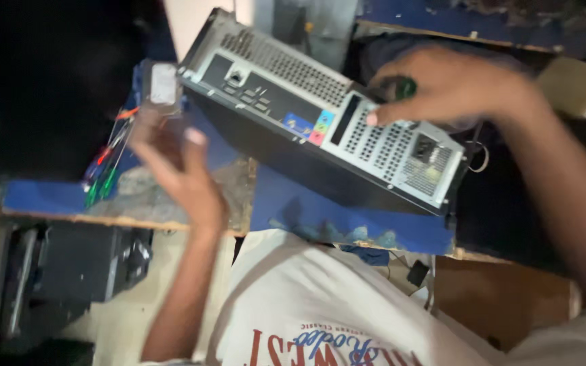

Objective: The person uses a screwdriver to remove screws from the back of a desktop computer case, opens the side panel, and then manipulates internal components and cables. The person also uses a toothbrush to clean the CPU fan area.

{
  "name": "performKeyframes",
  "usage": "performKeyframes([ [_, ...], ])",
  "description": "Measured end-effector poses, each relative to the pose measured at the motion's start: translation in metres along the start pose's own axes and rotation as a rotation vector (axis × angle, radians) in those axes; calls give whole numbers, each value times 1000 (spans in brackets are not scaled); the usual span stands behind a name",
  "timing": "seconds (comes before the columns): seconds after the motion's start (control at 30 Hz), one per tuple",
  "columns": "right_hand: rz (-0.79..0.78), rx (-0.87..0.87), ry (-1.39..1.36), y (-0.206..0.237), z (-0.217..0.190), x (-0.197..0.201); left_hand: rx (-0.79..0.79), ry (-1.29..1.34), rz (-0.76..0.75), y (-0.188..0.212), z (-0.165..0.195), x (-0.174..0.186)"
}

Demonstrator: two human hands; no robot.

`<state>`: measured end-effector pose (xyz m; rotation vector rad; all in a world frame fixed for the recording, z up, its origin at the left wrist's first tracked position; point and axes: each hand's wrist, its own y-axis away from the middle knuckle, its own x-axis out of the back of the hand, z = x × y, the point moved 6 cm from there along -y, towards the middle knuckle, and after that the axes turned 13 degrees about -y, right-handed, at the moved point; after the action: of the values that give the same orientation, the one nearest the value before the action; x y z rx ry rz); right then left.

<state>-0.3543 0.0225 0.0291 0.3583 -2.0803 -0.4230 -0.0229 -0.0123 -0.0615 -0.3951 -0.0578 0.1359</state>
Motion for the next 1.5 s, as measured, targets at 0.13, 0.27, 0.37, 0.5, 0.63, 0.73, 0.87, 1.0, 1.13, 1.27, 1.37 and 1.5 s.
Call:
performKeyframes([
  [0.13,-306,-130,-73,-52,17,-19,556,285,-313,71,-21,-22],
  [0.27,-226,-44,-84,-56,4,-30,806,482,-472,96,-26,-41],
  [0.37,-336,64,-170,-57,-37,-69,853,572,-556,104,-34,-21],
  [0.5,-434,131,-194,-34,-113,-133,929,550,-613,141,-46,34],
  [0.63,-408,2,207,7,-173,-221,1117,496,-601,202,-68,102],
  [0.73,-331,78,214,32,-203,-278,1319,645,-529,248,-92,143],
  [0.87,-235,116,183,44,-209,-357,1468,789,-515,293,-124,178],
  [1.0,-145,223,233,46,-195,-420,1603,1085,-432,322,-145,188],
  [1.13,-43,307,259,29,-181,-467,1612,1126,-301,330,-187,185],
  [1.27,-117,277,348,11,-154,-505,1595,1076,-367,336,-230,165],
  [1.37,-4,389,342,0,-134,-508,1573,1099,-437,336,-251,141],
  [1.5,-80,305,489,-12,-92,-515,1661,983,-515,343,-261,115],
])
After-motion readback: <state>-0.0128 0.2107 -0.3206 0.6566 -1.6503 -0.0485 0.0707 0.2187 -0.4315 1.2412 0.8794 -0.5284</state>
